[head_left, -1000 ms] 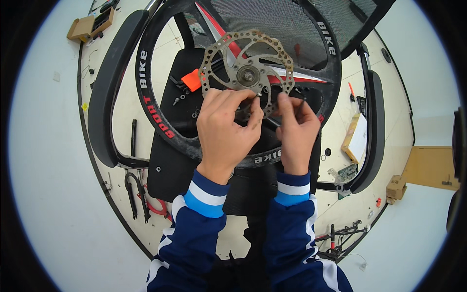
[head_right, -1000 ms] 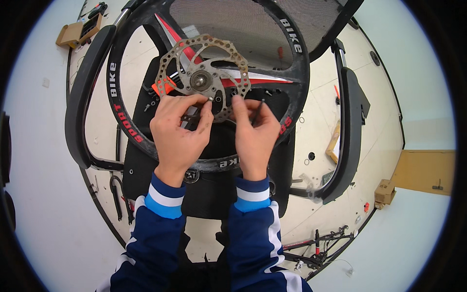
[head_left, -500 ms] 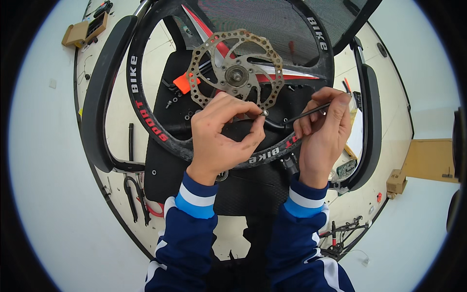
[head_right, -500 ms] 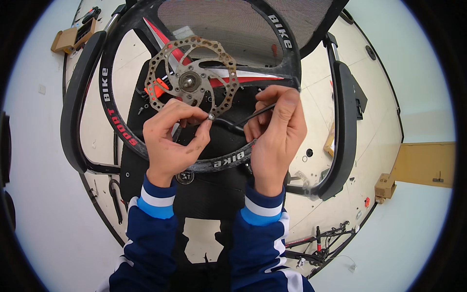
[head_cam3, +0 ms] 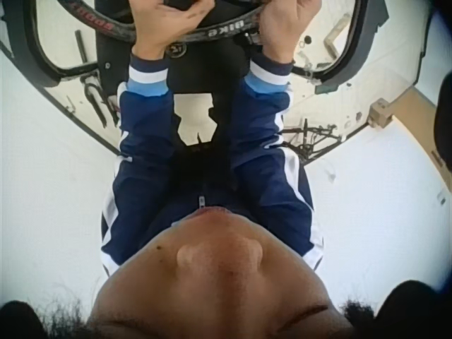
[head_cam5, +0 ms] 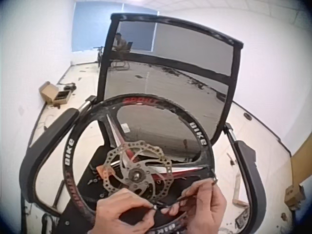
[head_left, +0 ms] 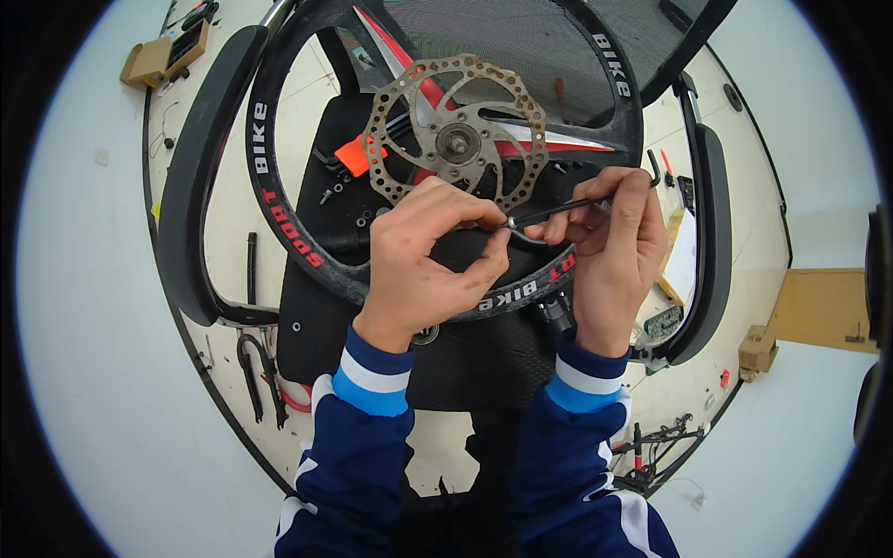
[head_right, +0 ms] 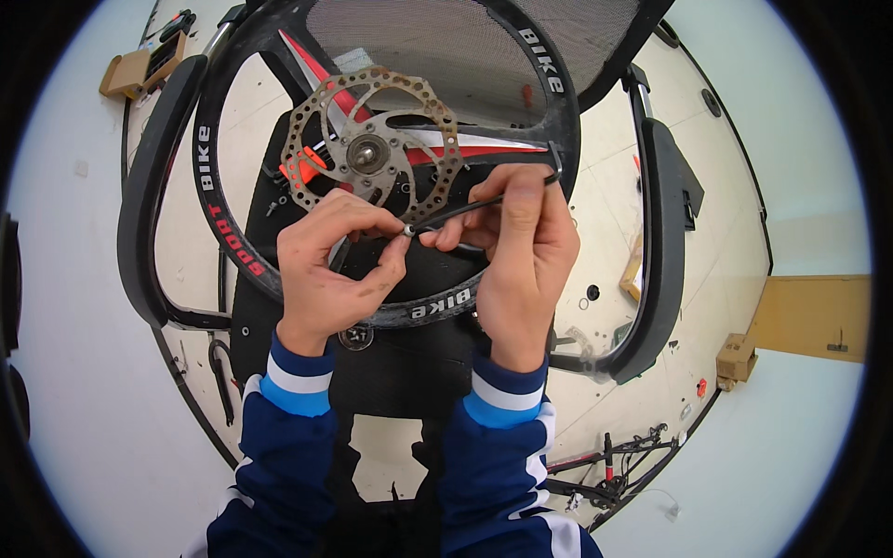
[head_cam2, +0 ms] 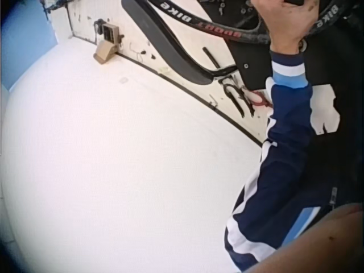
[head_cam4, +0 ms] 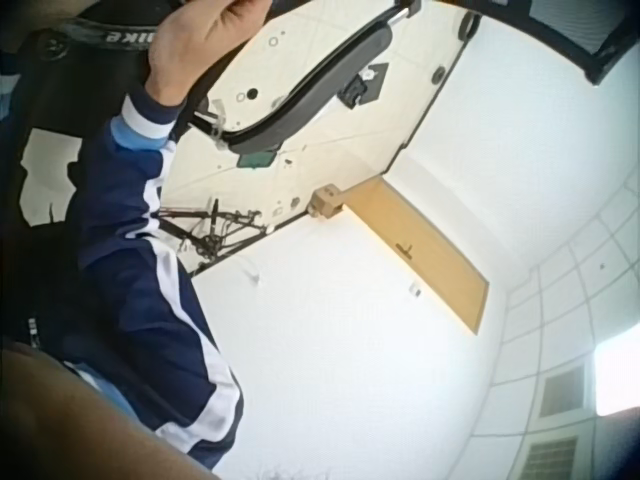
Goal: The person assembles a bicycle disc brake rotor onto a wheel hub. They place washers and a retaining clip into the hub, then use an Allen key to tighten the retaining bolt, securing the rotor in place.
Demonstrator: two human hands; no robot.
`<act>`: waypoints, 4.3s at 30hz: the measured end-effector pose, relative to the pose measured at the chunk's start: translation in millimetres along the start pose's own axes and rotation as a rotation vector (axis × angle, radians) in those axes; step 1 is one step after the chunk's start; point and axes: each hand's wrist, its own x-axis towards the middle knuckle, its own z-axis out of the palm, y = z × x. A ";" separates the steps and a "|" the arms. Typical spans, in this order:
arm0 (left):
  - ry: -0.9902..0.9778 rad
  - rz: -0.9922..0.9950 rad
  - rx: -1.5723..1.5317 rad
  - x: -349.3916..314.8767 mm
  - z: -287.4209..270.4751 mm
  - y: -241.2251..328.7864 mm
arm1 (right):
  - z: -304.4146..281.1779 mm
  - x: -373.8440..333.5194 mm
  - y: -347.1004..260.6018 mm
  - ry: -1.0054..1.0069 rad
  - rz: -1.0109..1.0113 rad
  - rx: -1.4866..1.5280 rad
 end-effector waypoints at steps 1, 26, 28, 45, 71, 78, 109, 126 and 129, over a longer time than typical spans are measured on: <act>0.002 -0.012 0.004 -1.0 -2.3 -0.9 | -0.1 -0.5 -1.1 -0.017 0.027 -0.051; 0.062 -0.040 0.143 -7.2 -16.5 -9.3 | 18.7 -5.4 8.8 -0.121 0.104 -0.147; 0.075 -0.029 0.160 -7.1 -16.3 -9.5 | 18.1 -4.8 10.8 -0.097 0.110 -0.119; 0.021 -0.283 -0.017 -9.0 -17.7 -1.6 | 14.4 -4.1 10.8 -0.124 0.161 -0.185; 0.247 -0.118 0.256 -1.6 -3.3 -12.9 | 29.0 -9.3 23.5 -0.185 -0.217 -0.615; 0.299 -0.280 0.208 1.2 2.3 -6.8 | 34.2 -8.6 22.4 -0.158 -0.338 -0.661; 0.244 -0.275 0.277 -0.8 2.9 -3.0 | 31.6 -11.8 16.0 -0.173 -0.278 -0.759; 0.253 -0.286 0.316 1.9 0.3 -1.2 | 33.7 -10.0 26.5 -0.131 -0.377 -0.756; 0.271 -0.265 0.357 1.3 0.8 -3.4 | 35.2 -9.8 24.4 -0.137 -0.404 -0.804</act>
